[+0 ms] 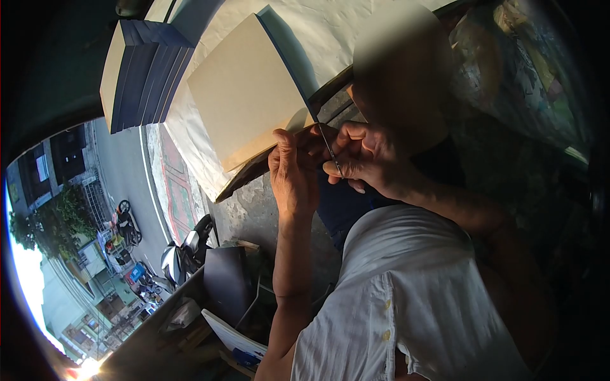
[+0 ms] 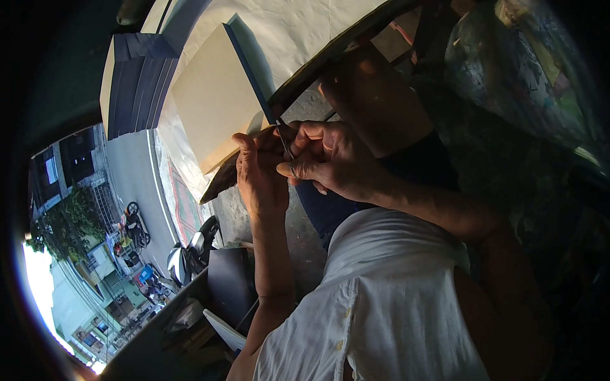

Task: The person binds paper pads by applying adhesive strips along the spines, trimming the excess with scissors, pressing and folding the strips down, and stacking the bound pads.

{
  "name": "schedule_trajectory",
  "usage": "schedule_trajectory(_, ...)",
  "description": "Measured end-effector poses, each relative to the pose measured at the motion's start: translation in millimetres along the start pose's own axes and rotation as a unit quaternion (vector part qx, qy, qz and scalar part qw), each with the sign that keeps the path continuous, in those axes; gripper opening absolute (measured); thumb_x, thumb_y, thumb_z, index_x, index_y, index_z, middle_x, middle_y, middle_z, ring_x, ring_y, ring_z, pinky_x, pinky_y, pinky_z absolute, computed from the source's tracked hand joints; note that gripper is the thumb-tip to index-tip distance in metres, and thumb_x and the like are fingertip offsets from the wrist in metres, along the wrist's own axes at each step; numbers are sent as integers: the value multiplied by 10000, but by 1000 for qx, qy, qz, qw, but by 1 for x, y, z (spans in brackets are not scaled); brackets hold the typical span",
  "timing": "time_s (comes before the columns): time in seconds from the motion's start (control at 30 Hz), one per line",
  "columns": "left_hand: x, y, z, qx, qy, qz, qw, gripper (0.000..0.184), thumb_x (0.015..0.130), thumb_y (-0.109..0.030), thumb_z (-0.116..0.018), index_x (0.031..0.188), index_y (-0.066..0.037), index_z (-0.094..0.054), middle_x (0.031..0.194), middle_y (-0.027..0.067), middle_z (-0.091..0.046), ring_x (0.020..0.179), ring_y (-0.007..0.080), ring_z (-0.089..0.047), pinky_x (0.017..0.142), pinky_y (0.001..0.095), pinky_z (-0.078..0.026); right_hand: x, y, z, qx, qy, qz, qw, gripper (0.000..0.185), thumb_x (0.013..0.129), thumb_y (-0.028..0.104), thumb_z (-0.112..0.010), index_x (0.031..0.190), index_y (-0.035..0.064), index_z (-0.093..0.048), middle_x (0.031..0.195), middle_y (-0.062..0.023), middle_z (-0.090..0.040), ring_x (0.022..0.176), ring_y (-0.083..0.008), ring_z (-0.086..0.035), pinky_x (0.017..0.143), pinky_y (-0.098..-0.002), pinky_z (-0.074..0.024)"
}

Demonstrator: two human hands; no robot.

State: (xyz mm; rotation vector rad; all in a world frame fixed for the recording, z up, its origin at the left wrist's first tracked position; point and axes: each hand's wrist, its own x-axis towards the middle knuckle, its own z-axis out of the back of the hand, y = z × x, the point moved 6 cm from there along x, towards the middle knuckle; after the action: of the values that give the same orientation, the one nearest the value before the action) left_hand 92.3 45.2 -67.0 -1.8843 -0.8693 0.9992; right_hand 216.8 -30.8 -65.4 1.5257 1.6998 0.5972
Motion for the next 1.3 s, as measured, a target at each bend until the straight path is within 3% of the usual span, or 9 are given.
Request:
schedule_trajectory(0.43,-3,-7,-10,-29,72,17,997,697,1081,-579,-427,1287,60,-611,1082,147,-729,986,241,-718,851,353,-581,-4,-1,2,14,-65,4,998,232,921,114,-805,966,28,-594,834,-53,-699,678,-62,-650,505,-218,-485)
schedule_trajectory(0.53,-3,-8,-17,-115,85,30,989,664,1092,-557,-431,1238,56,-642,1050,142,-735,997,238,-707,855,362,-570,-12,19,6,-141,-55,130,980,315,859,148,-866,994,34,-605,839,-33,-673,656,-71,-603,529,-257,-488)
schedule_trajectory(0.6,-4,-4,-15,-102,-27,1,994,641,1080,-550,-473,1133,59,-670,999,169,-743,808,247,-742,737,400,-631,-24,60,6,-374,-126,294,871,384,764,133,-904,1004,39,-620,852,-18,-637,675,-120,-582,575,-299,-493)
schedule_trajectory(0.7,-3,-3,-28,-99,-37,5,994,594,1064,-520,-538,1096,54,-687,950,157,-747,758,230,-736,685,414,-635,-7,125,-2,-615,-154,486,601,368,689,72,-853,974,30,-623,880,-53,-632,760,-258,-635,686,-374,-545)
schedule_trajectory(0.87,-5,-11,-22,-98,-75,14,992,584,1032,-558,-585,858,-7,-668,795,121,-703,597,195,-683,554,366,-606,77,167,20,-775,-108,317,535,193,726,-85,-721,898,2,-710,1032,-173,-689,983,-369,-709,802,-441,-591)
schedule_trajectory(1.03,-10,-17,-6,-107,-134,13,985,501,998,-525,-668,734,-103,-610,632,47,-627,488,127,-575,491,288,-533,99,181,4,-793,11,256,552,233,782,-98,-659,986,-25,-744,1003,-193,-692,963,-407,-686,859,-460,-549)
schedule_trajectory(1.1,-15,-31,3,-103,-128,-2,986,497,1000,-513,-670,725,-105,-598,620,47,-620,474,130,-571,486,284,-524,103,183,5,-852,-92,206,473,206,780,-83,-669,967,-24,-733,978,-196,-705,953,-417,-696,849,-470,-552)
schedule_trajectory(1.27,-29,-55,42,-87,-64,24,994,393,1012,-408,-673,833,-59,-641,656,50,-593,545,143,-601,483,345,-529,92,175,-16,-893,-66,212,392,226,803,38,-733,1025,-2,-722,1046,-208,-726,926,-393,-731,827,-480,-592)
schedule_trajectory(1.3,-33,-63,44,-88,-79,28,993,409,1002,-410,-679,784,-69,-621,619,44,-575,517,150,-586,478,350,-529,69,168,-49,-825,-1,324,463,377,797,69,-763,1163,16,-690,1136,-196,-697,1021,-379,-705,890,-477,-579)
